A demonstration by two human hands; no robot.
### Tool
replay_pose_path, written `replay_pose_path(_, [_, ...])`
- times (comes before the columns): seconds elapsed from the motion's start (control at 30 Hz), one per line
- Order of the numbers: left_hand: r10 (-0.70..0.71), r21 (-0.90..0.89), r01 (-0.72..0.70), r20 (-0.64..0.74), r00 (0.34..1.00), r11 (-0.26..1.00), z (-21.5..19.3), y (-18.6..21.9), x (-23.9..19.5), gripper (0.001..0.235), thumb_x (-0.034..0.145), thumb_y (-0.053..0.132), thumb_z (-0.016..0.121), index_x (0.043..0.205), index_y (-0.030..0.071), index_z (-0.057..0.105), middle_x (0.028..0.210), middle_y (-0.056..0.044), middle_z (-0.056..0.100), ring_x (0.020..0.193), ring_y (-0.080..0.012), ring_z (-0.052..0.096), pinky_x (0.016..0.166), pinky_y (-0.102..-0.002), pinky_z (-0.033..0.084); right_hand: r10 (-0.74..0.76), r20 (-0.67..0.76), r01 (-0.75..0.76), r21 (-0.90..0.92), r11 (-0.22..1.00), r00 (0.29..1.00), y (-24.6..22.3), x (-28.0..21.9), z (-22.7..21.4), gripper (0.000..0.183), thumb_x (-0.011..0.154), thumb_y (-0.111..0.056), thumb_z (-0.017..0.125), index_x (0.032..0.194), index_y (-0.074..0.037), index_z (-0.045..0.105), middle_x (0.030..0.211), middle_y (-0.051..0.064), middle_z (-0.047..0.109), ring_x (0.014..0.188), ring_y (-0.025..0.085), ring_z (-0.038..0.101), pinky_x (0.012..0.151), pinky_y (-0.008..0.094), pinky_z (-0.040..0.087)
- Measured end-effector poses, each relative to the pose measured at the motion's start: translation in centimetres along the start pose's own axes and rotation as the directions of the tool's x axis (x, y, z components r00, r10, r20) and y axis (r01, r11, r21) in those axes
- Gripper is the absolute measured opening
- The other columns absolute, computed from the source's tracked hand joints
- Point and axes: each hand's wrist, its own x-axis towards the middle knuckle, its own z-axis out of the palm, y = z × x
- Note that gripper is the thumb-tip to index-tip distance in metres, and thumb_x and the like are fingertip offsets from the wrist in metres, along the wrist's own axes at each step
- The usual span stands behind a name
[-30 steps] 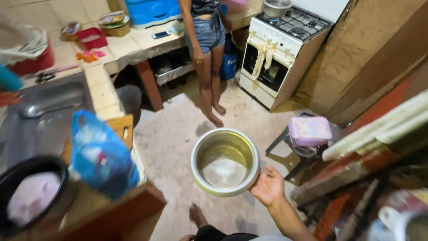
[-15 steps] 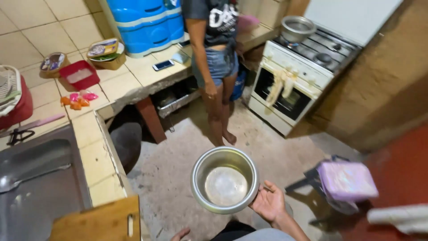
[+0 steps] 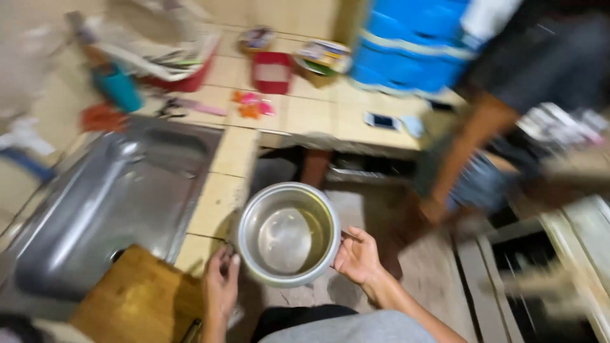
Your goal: Mixing food ingredients in a bowl by hand and cutting vegetables with a knife
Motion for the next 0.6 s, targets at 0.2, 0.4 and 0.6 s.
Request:
replay_pose_path(0.2, [-0.194, -0.449, 0.068, -0.241, 0.951, 0.891, -1.1, 2.7, 7.0, 0.038, 0.085, 0.019, 0.077, 0.117, 0.005, 0.064, 0.089, -0.006, 0.064, 0.078, -0.0137, 0.056, 0.073, -0.028, 0.049, 0.369, 0.060, -0.346, -0.241, 0.907, 0.927, -1.2, 13.0, 6.1, 0.053, 0.093, -0.040, 0.048, 0.113, 0.004, 0.070, 0.092, 0.018, 0.076, 0.077, 0.031, 0.074, 0.077, 0.038, 0.059])
replay_pose_path(0.4, [-0.417, -0.769, -0.082, -0.430, 0.801, 0.634, -2.8, -2.3, 14.8, 0.029, 0.082, 0.002, 0.076, 0.108, 0.009, 0.066, 0.095, -0.005, 0.056, 0.083, -0.0181, 0.060, 0.072, -0.032, 0.053, 0.256, -0.118, -0.262, -0.711, 0.653, 0.959, 0.6, 31.7, 7.1, 0.032, 0.086, -0.041, 0.072, 0.094, -0.011, 0.064, 0.079, 0.009, 0.065, 0.051, 0.026, 0.070, 0.034, 0.027, 0.053])
replay_pose_path(0.6, [-0.564, -0.789, -0.065, -0.492, 0.663, 0.611, -7.6, 0.5, 21.1, 0.053, 0.080, 0.017, 0.090, 0.123, 0.002, 0.063, 0.108, -0.019, 0.060, 0.092, -0.0261, 0.059, 0.088, -0.046, 0.051, 0.396, 0.571, 0.688, -0.506, -0.521, 0.719, 5.2, 40.2, 28.4, 0.057, 0.085, -0.029, 0.071, 0.133, 0.001, 0.061, 0.120, 0.027, 0.066, 0.115, 0.050, 0.063, 0.100, 0.056, 0.052])
